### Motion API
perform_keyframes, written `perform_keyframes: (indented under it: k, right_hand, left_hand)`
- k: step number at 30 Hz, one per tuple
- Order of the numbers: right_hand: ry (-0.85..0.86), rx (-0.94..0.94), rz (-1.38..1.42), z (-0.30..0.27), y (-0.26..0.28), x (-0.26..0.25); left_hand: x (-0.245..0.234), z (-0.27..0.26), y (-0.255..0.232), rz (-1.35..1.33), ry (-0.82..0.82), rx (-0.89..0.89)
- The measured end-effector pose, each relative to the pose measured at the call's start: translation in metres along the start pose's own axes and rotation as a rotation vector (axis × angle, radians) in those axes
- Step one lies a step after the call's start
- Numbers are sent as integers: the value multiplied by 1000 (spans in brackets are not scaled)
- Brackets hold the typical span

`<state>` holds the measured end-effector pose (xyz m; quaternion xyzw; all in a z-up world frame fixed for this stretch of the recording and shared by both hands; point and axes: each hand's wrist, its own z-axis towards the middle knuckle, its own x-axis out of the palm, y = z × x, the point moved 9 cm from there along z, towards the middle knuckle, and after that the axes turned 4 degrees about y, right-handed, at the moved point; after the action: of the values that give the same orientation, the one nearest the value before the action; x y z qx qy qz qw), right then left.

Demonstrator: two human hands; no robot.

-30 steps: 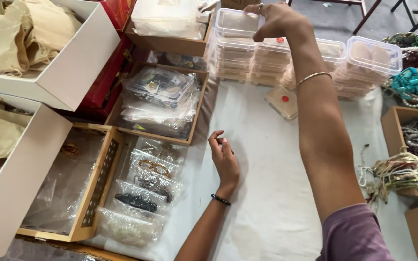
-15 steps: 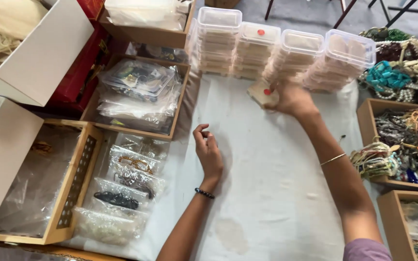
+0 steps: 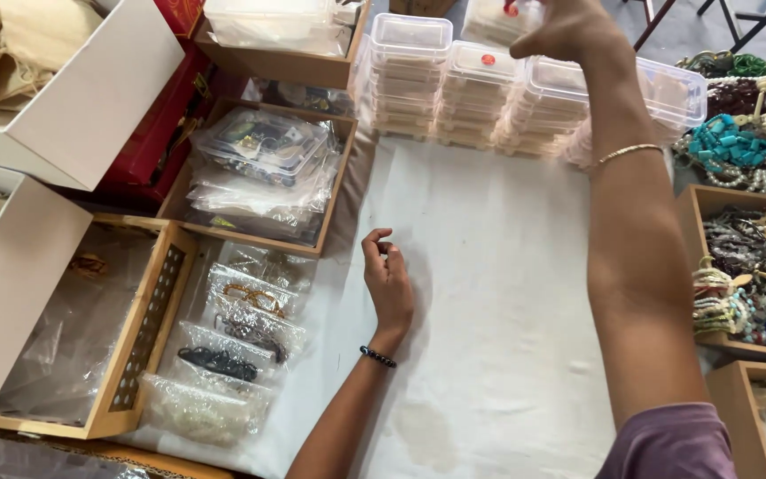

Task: The recorder is sorting and organizing various pieces of jewelry, including necklaces and bracelets, on a table and placing them into small plastic boxes.

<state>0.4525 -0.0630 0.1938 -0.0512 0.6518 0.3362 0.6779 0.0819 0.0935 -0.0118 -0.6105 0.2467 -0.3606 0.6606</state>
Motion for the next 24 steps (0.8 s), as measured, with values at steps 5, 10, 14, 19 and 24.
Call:
perform_keyframes:
  k: [5, 10, 14, 19, 24]
  right_hand:
    - [-3, -248, 68, -16, 37, 13]
    - [-418, -586, 203, -104, 30, 34]
    - [-187, -338, 354, -220, 20, 110]
    - [-36, -120, 463, -294, -10, 153]
    - [-176, -51, 56, -317, -42, 70]
  left_hand:
    - [1, 1, -1, 20, 2, -10]
    - [2, 1, -4, 37, 11, 31]
    - [22, -23, -43, 201, 187, 262]
    - [50, -139, -160, 434, 407, 1287]
    - [76, -279, -230, 615, 1072, 1317]
